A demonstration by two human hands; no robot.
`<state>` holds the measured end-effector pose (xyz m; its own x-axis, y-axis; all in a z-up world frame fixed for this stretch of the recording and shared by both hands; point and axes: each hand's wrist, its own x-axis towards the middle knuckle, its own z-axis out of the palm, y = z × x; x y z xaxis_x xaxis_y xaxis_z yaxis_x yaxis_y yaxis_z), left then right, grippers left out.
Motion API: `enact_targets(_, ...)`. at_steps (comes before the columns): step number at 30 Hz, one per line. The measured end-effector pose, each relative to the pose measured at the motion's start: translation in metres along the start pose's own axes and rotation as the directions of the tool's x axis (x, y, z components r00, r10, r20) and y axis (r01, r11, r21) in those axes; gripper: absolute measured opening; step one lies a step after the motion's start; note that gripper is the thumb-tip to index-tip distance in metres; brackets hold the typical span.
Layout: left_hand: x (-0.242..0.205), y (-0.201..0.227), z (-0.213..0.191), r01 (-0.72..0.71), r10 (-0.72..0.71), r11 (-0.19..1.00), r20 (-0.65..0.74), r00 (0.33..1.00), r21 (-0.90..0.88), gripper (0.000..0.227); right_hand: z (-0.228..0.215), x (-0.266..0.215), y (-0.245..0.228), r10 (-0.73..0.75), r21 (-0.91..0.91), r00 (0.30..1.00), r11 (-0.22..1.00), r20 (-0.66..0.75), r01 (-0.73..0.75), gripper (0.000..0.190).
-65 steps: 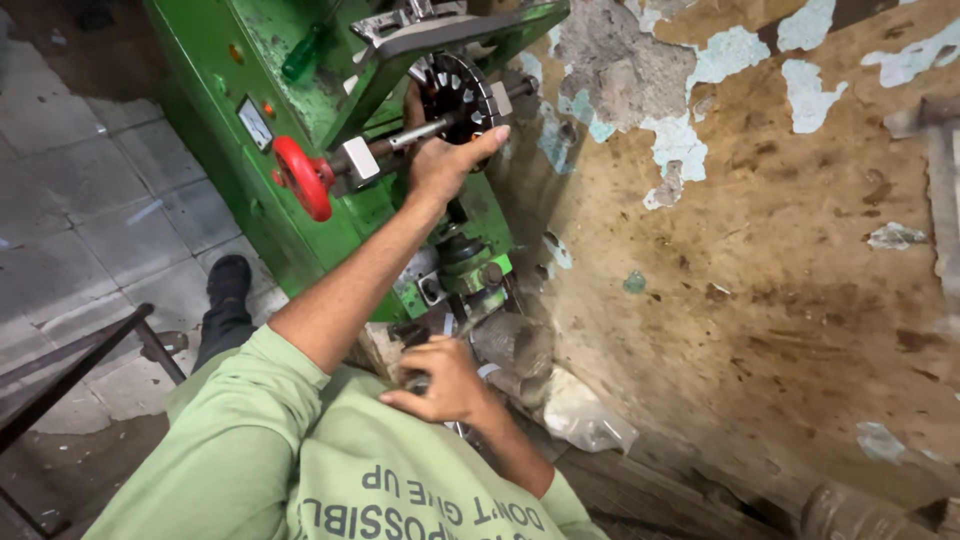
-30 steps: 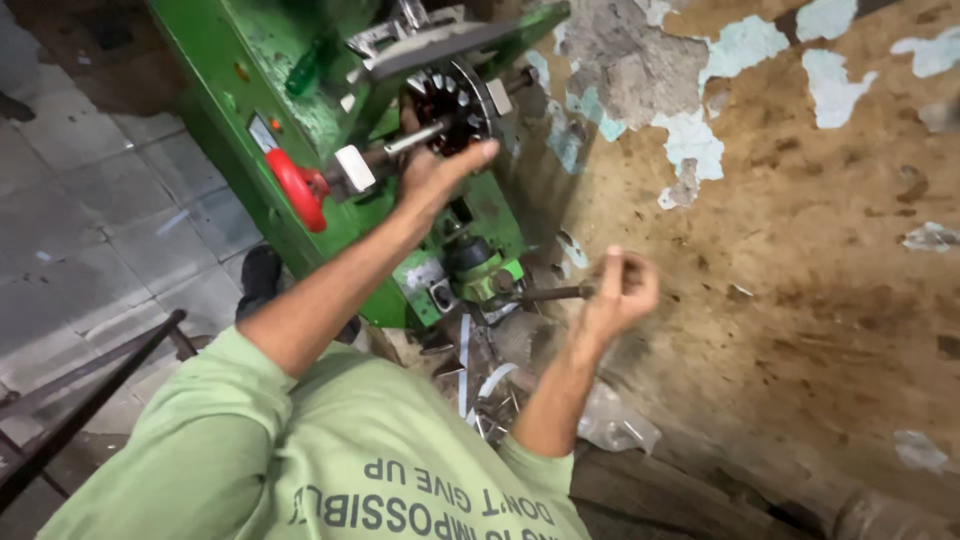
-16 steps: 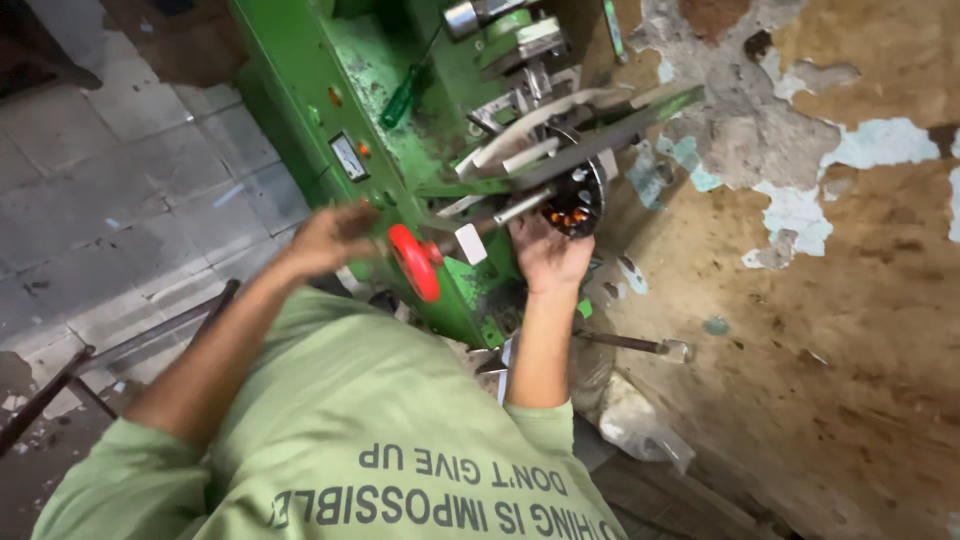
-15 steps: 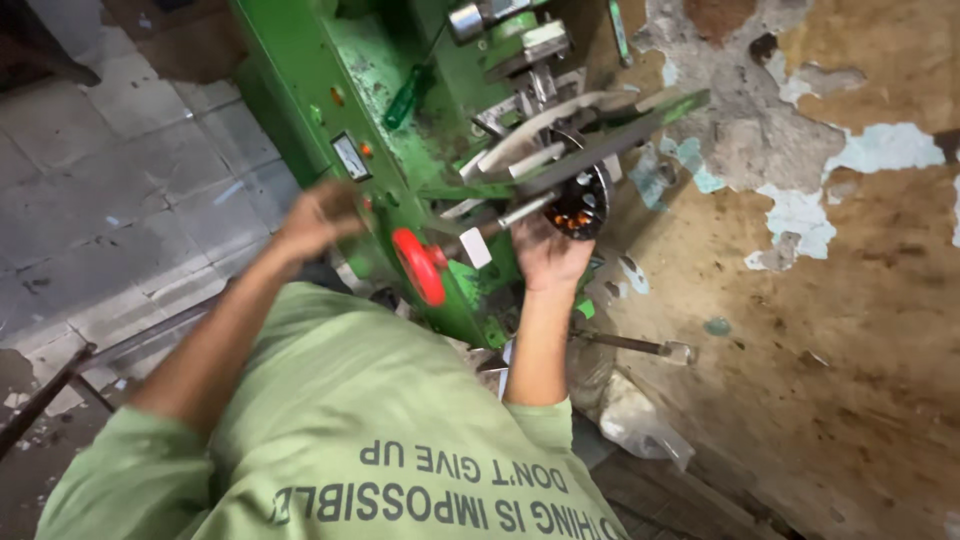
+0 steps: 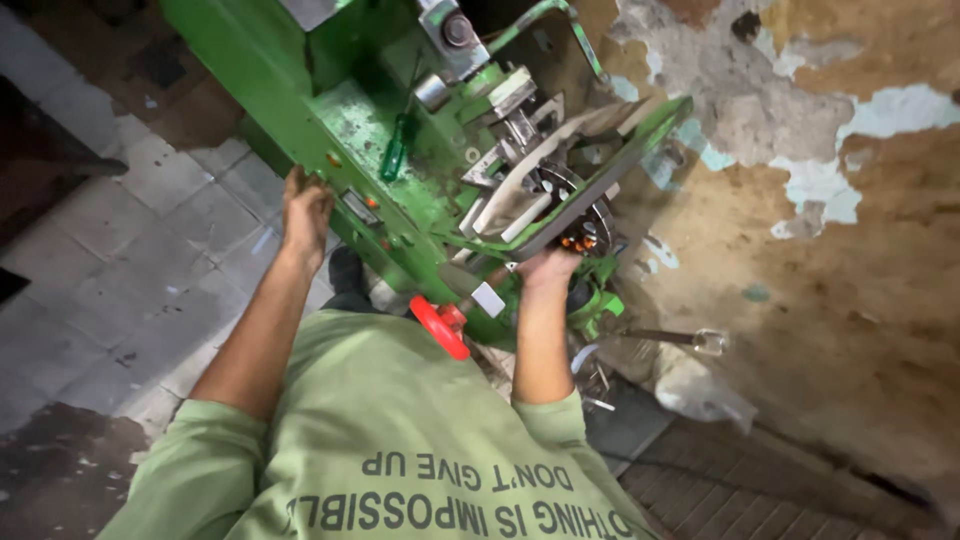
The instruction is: The person operates a green metalworking machine, likely a lathe, by turning a red handwheel and adjusting a metal component held in the chuck. The person uses both hands to manipulate the machine's controls and the workpiece.
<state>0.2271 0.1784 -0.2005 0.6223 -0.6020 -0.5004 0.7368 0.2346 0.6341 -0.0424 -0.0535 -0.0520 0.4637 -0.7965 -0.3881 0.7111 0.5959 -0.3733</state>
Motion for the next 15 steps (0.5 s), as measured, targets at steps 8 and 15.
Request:
enact_targets(8,0.009,0.012,-0.020,0.152,-0.138,0.983,0.131,0.982,-0.106,0.088,-0.002,-0.004,0.007,0.031,0.025,0.999,0.999,-0.023,-0.031,0.054)
enact_targets(15,-0.039,0.050,0.022,0.141,-0.129,0.867,-0.058,0.990,0.477,0.055,0.018,-0.021,0.001,0.105,0.020,0.992,0.994,-0.069,-0.104,0.049)
